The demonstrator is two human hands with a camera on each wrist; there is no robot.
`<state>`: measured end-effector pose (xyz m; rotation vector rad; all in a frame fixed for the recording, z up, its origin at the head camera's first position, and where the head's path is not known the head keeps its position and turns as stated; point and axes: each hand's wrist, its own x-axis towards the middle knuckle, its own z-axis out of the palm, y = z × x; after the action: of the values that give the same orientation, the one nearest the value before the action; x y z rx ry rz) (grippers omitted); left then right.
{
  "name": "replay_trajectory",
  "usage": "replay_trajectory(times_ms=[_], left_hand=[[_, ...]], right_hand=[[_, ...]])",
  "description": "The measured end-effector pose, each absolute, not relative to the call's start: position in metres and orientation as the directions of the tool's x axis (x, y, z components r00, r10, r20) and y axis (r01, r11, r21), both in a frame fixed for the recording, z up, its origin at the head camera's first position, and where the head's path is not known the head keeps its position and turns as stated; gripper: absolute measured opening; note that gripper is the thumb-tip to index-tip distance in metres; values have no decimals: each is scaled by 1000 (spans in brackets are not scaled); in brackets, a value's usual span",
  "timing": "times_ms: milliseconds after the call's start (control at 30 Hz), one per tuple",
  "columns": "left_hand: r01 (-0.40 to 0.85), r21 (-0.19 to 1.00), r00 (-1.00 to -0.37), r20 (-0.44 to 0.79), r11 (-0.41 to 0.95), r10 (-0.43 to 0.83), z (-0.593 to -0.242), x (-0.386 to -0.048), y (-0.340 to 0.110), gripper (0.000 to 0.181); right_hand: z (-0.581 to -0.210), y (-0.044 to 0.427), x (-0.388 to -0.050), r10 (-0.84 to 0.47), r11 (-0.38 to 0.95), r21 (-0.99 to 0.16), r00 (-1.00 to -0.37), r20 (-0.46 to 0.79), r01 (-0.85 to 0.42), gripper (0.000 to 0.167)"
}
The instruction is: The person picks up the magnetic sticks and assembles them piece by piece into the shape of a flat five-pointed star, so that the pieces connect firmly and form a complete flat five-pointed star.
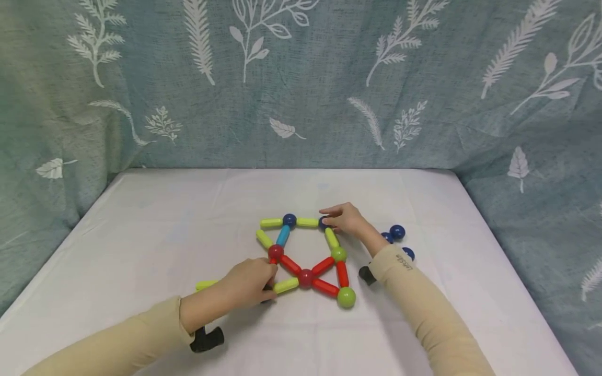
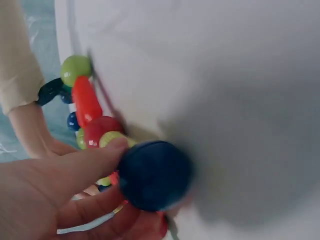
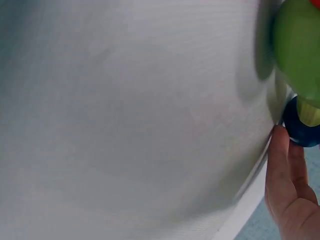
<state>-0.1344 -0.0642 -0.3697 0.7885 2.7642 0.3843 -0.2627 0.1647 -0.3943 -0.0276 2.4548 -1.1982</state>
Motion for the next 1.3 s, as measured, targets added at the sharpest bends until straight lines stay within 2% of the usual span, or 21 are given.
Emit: replay_trajectory(times_ms=[133,400,567,667,800,933,1100,1300], left_hand=[[468,299,-850,-104,831,516,-371,-127,-68,24],[353,331,-907,-110,875,407,-373,-138,-88,31],[316,396,-925,-74,862,373,-376,-154,-99,26],[287,450,-937,-51,846,345,-377,-168,-105,22],[272,464,-947,-24,843,319,-378,-187,-109,21],[269,465,-946,-36,843,322,-377,-205,-106,21],[227,453,-947,-106,862,304,-371,-222,-100,21],[206,435,-941,-158,876,299,-368,-231,-99,20]], right_hand=[[-393,165,-261,-229,648,-752,-911,-342,119,32],[-395,176,-241,-209,706,-707,-940,-270,47,30],[-400,191,-220,-203,712,-702,-954,-219,10,29],[-398,198,-207,-190,704,-709,-953,-235,35,26],[-393,202,-192,-211,692,-719,-936,-280,59,20],[-391,204,-180,-241,687,-724,-924,-297,54,16],[-392,205,-170,-256,680,-732,-924,-285,37,18],[-394,206,-167,-278,688,-725,-919,-280,13,19]])
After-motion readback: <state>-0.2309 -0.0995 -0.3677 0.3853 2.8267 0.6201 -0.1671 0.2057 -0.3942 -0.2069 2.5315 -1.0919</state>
